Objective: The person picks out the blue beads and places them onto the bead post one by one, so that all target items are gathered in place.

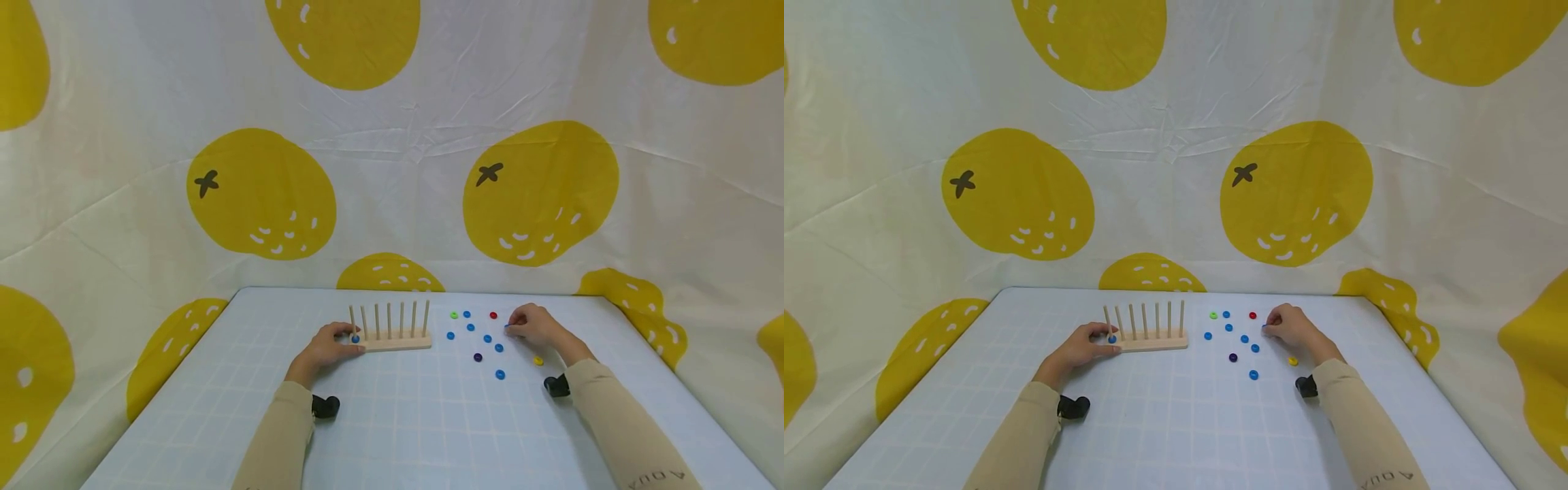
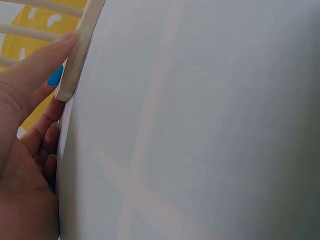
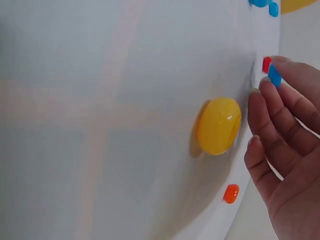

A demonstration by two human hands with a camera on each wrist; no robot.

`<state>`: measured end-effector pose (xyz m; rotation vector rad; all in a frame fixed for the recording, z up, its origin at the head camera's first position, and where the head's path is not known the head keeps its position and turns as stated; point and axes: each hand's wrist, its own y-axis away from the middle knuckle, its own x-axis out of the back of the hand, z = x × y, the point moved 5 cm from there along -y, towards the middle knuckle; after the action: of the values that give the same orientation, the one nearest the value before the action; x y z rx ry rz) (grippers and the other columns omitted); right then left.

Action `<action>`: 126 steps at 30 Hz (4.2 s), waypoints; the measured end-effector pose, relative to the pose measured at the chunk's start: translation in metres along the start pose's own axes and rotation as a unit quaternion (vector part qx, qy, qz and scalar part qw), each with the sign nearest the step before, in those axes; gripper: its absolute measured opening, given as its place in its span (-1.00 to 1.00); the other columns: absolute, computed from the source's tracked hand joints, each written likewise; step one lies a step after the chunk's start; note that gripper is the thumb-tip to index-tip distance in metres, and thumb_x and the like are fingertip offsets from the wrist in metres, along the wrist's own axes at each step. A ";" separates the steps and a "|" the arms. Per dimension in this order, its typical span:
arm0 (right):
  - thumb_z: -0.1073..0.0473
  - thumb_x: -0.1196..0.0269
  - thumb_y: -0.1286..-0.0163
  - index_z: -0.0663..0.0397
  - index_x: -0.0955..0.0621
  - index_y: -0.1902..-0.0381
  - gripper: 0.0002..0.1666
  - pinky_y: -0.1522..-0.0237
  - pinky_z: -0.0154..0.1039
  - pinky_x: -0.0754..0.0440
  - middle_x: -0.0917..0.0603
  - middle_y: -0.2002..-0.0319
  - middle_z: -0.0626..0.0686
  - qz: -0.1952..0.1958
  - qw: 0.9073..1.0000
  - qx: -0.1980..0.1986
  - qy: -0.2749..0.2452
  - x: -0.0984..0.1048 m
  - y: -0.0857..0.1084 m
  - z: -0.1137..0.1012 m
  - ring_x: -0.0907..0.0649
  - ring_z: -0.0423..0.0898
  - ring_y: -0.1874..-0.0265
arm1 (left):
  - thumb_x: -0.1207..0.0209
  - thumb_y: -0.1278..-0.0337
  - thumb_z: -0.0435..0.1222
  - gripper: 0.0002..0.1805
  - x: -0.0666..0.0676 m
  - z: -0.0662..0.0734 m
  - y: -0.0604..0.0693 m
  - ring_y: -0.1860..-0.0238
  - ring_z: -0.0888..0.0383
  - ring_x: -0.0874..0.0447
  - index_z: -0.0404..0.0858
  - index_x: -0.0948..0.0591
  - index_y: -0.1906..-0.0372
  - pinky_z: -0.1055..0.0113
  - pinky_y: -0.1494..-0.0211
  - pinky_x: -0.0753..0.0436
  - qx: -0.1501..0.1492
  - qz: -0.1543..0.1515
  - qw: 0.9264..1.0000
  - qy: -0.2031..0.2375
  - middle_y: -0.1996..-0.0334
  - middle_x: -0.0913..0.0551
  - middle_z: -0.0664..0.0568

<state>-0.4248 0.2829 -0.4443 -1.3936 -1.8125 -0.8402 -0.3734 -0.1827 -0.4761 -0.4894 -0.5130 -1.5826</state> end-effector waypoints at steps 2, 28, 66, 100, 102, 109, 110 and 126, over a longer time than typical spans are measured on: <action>0.15 -0.35 -0.43 0.20 -0.66 0.15 -0.79 0.15 -0.18 -0.60 -0.62 0.29 0.07 0.005 1.000 0.009 -0.004 0.000 0.001 -0.006 -0.55 0.00 0.27 | -0.54 -0.01 -0.11 -0.49 0.000 0.000 0.000 -0.30 -0.18 -0.42 -0.10 -0.70 -0.11 -0.23 -0.43 -0.33 0.001 0.000 1.000 0.000 -0.26 -0.54 -0.18; 0.18 -0.36 -0.43 0.17 -0.68 0.04 -0.77 0.07 -0.17 -0.65 -0.70 0.23 0.01 0.062 0.990 0.120 -0.036 -0.011 0.013 -0.077 -0.60 -0.02 0.22 | -0.55 0.00 -0.13 -0.49 0.001 0.001 0.000 -0.29 -0.17 -0.43 -0.13 -0.71 -0.10 -0.20 -0.42 -0.34 -0.012 -0.003 1.000 0.013 -0.22 -0.57 -0.16; 0.19 -0.38 -0.41 0.11 -0.70 0.12 -0.85 0.21 -0.27 -0.61 -0.68 0.33 -0.14 0.080 0.965 0.246 -0.045 -0.031 0.024 -0.150 -0.58 -0.15 0.32 | -0.55 0.00 -0.13 -0.50 0.000 -0.002 -0.002 -0.29 -0.16 -0.42 -0.11 -0.71 -0.09 -0.20 -0.41 -0.34 -0.009 0.000 1.000 0.010 -0.23 -0.55 -0.16; 0.19 -0.36 -0.43 0.13 -0.70 0.08 -0.82 0.18 -0.30 -0.60 -0.69 0.29 -0.08 0.065 0.941 0.322 -0.080 -0.066 0.012 -0.231 -0.59 -0.16 0.29 | -0.55 0.00 -0.12 -0.50 0.000 0.000 -0.002 -0.27 -0.15 -0.43 -0.12 -0.71 -0.09 -0.21 -0.43 -0.33 -0.005 -0.001 1.000 -0.001 -0.21 -0.57 -0.15; 0.19 -0.36 -0.43 0.13 -0.70 0.08 -0.83 0.17 -0.30 -0.62 -0.69 0.28 -0.07 0.064 0.941 0.321 -0.079 -0.067 0.011 -0.234 -0.59 -0.16 0.28 | -0.55 0.00 -0.13 -0.51 0.000 0.001 -0.003 -0.25 -0.15 -0.44 -0.13 -0.72 -0.07 -0.21 -0.42 -0.34 -0.008 0.001 1.000 -0.005 -0.19 -0.58 -0.14; 0.17 -0.34 -0.45 0.11 -0.71 0.09 -0.84 0.17 -0.28 -0.62 -0.68 0.30 -0.10 0.064 0.942 0.320 -0.074 -0.069 0.007 -0.242 -0.59 -0.17 0.28 | -0.53 -0.03 -0.15 -0.51 0.003 0.006 -0.002 -0.36 -0.22 -0.41 -0.19 -0.72 -0.09 -0.22 -0.58 -0.06 -0.031 0.007 0.999 -0.021 -0.21 -0.61 -0.18; 0.16 -0.34 -0.45 0.10 -0.71 0.09 -0.84 0.16 -0.28 -0.62 -0.68 0.30 -0.10 0.063 0.942 0.320 -0.074 -0.069 0.006 -0.244 -0.59 -0.17 0.28 | -0.53 -0.03 -0.15 -0.50 0.004 0.007 -0.001 -0.37 -0.22 -0.40 -0.19 -0.72 -0.10 -0.21 -0.58 -0.06 -0.031 0.007 0.999 -0.018 -0.22 -0.61 -0.18; 0.17 -0.33 -0.47 0.12 -0.70 0.06 -0.82 0.04 -0.07 -0.68 -0.71 0.23 -0.03 0.053 0.933 0.346 -0.079 -0.083 -0.006 -0.274 -0.62 -0.13 0.23 | -0.52 -0.05 -0.15 -0.49 0.003 0.006 0.002 -0.36 -0.20 -0.40 -0.22 -0.70 -0.12 -0.23 -0.47 -0.28 -0.026 -0.005 1.000 0.007 -0.26 -0.57 -0.20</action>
<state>-0.3785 0.0120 -0.3625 -1.0872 -1.8677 0.0011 -0.3717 -0.1817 -0.4698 -0.5149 -0.4660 -1.6111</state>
